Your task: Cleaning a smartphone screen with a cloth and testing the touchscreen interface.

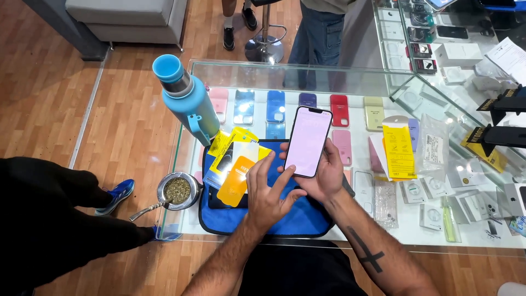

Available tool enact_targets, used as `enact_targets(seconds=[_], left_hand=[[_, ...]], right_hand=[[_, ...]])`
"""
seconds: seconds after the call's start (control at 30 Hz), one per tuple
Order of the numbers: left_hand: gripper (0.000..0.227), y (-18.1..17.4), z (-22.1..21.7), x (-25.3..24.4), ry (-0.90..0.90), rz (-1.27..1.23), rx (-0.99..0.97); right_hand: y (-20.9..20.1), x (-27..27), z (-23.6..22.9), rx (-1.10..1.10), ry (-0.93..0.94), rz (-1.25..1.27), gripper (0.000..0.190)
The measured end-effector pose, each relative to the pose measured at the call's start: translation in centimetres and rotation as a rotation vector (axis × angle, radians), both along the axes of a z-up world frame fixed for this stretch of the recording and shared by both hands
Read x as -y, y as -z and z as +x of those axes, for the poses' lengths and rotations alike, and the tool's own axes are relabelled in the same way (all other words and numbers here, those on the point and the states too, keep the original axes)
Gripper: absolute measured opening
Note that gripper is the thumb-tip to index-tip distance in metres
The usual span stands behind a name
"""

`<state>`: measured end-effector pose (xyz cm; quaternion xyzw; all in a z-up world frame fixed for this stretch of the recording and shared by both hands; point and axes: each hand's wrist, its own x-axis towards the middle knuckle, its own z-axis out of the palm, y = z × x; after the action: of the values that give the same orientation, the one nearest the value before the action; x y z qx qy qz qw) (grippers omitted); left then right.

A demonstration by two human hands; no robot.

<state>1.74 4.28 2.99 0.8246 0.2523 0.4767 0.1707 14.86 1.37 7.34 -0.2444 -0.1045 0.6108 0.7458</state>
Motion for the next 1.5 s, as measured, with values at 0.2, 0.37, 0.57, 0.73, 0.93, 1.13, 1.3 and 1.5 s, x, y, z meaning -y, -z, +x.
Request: enact_targets(seconds=[0.2, 0.37, 0.57, 0.73, 0.93, 1.13, 1.3, 1.5], left_hand=[[0.051, -0.3, 0.0, 0.0, 0.008, 0.002, -0.023], [0.049, -0.9, 0.5, -0.7, 0.012, 0.039, 0.023], [0.053, -1.2, 0.6, 0.2, 0.003, 0.036, 0.058], [0.056, -0.8, 0.8, 0.4, 0.045, 0.018, 0.015], [0.056, -0.9, 0.9, 0.9, 0.064, -0.02, -0.04], [0.055, -0.2, 1.0, 0.8, 0.049, 0.003, -0.071], [0.056, 0.2, 1.3, 0.8, 0.036, 0.005, -0.056], [0.056, -0.1, 1.5, 0.6, 0.036, 0.015, -0.026]], right_hand=[[0.1, 0.1, 0.2, 0.029, -0.008, -0.008, 0.061], [-0.4, -0.4, 0.5, -0.016, 0.004, 0.012, 0.062], [-0.6, 0.6, 0.6, 0.0, 0.0, 0.128, 0.056], [-0.5, 1.1, 0.9, 0.074, 0.038, 0.059, 0.056], [0.1, 1.5, 1.1, 0.07, 0.04, 0.048, 0.055], [-0.2, 1.4, 0.9, 0.058, 0.027, 0.06, 0.054], [-0.4, 1.3, 1.1, 0.079, 0.017, 0.048, 0.053], [-0.1, 1.1, 1.6, 0.057, 0.007, 0.104, 0.057]])
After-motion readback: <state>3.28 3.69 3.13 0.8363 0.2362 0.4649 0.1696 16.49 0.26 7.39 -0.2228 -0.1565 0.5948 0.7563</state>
